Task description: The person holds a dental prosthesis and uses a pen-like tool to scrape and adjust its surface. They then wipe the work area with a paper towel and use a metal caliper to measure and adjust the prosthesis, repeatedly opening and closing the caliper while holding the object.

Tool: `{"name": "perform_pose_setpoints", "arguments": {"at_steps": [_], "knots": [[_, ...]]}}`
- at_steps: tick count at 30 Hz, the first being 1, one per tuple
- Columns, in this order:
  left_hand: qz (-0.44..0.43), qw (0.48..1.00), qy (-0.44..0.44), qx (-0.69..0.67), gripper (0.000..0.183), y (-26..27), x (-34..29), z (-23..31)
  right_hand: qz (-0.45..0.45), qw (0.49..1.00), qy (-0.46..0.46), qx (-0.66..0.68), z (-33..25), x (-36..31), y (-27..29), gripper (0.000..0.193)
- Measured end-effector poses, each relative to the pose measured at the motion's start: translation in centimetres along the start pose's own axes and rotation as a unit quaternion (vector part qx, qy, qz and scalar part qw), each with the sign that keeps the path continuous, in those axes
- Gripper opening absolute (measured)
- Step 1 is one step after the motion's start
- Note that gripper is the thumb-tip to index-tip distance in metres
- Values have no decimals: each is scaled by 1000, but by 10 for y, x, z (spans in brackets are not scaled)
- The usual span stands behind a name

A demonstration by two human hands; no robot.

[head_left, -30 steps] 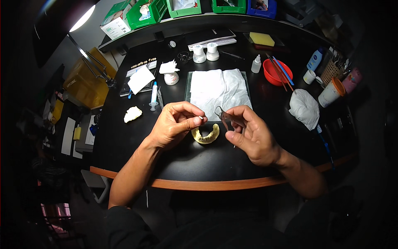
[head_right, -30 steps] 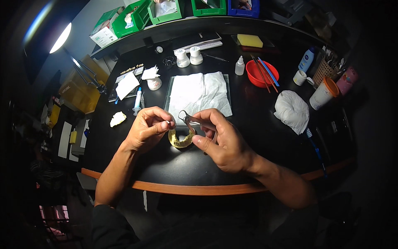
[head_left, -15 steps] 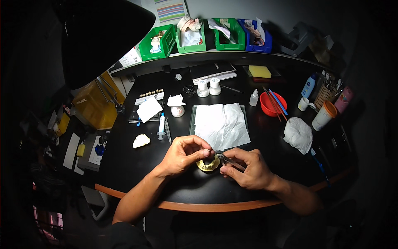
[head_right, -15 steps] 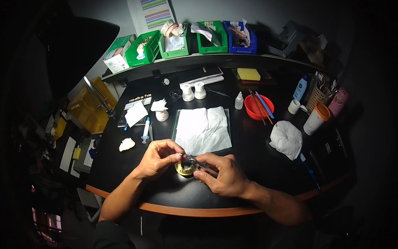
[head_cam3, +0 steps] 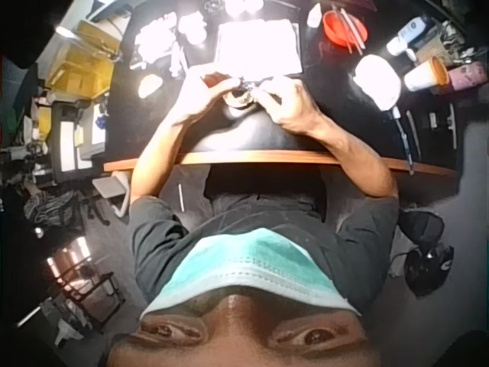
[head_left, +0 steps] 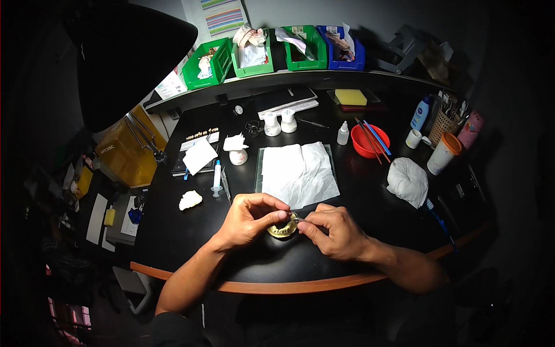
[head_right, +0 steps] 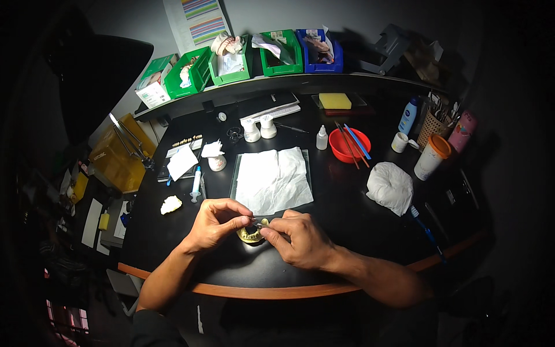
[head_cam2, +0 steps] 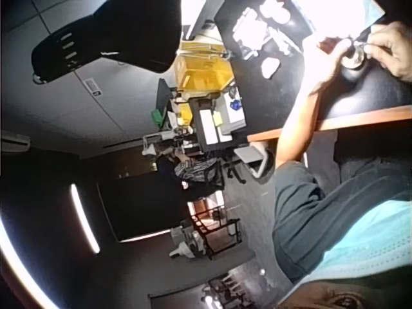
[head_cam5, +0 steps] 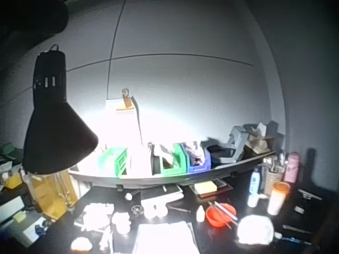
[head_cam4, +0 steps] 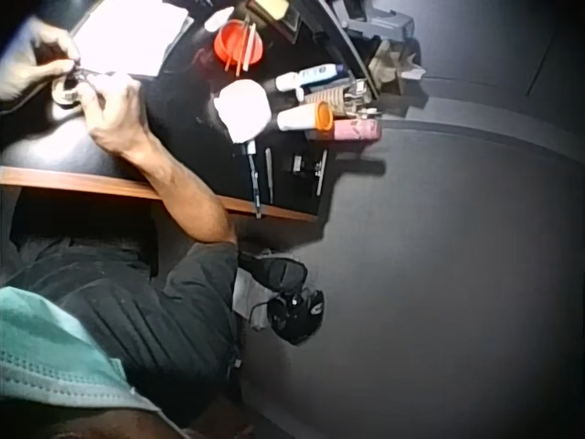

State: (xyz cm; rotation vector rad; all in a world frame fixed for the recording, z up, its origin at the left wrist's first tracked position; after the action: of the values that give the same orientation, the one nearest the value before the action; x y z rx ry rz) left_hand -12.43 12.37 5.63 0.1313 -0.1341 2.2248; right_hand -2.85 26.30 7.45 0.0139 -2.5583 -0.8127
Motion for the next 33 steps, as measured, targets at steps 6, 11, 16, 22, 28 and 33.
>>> {"name": "perform_pose_setpoints", "arguments": {"at_steps": [6,11,16,22,28,33], "knots": [[1,999,17,35,17,0,-2,-2,10,1000,10,1,-3,-1,-1,26],[6,997,28,72,15,-1,2,-1,19,1000,-10,0,4,-1,2,26],[13,997,53,48,18,-1,0,-4,13,1000,-17,11,4,0,1,26],[0,998,59,20,22,-3,-1,-5,-10,999,-31,14,6,0,-1,27],[-3,998,62,6,22,-3,1,-5,-76,978,-135,139,19,0,-10,33],[-23,998,37,-51,38,-8,2,-6,-175,913,-214,301,35,-5,-23,40]]}}
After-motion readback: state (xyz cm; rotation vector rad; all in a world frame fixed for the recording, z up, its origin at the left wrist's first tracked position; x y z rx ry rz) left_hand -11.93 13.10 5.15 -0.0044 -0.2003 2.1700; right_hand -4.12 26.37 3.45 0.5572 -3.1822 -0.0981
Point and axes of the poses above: each hand's wrist, its own x-axis towards the middle knuckle, its own y-axis out of the back of the hand, z = x × y, the point moved 8 cm from there along x, towards the middle knuckle, and after that the axes turned 3 degrees about -x, right-handed, at the moved point
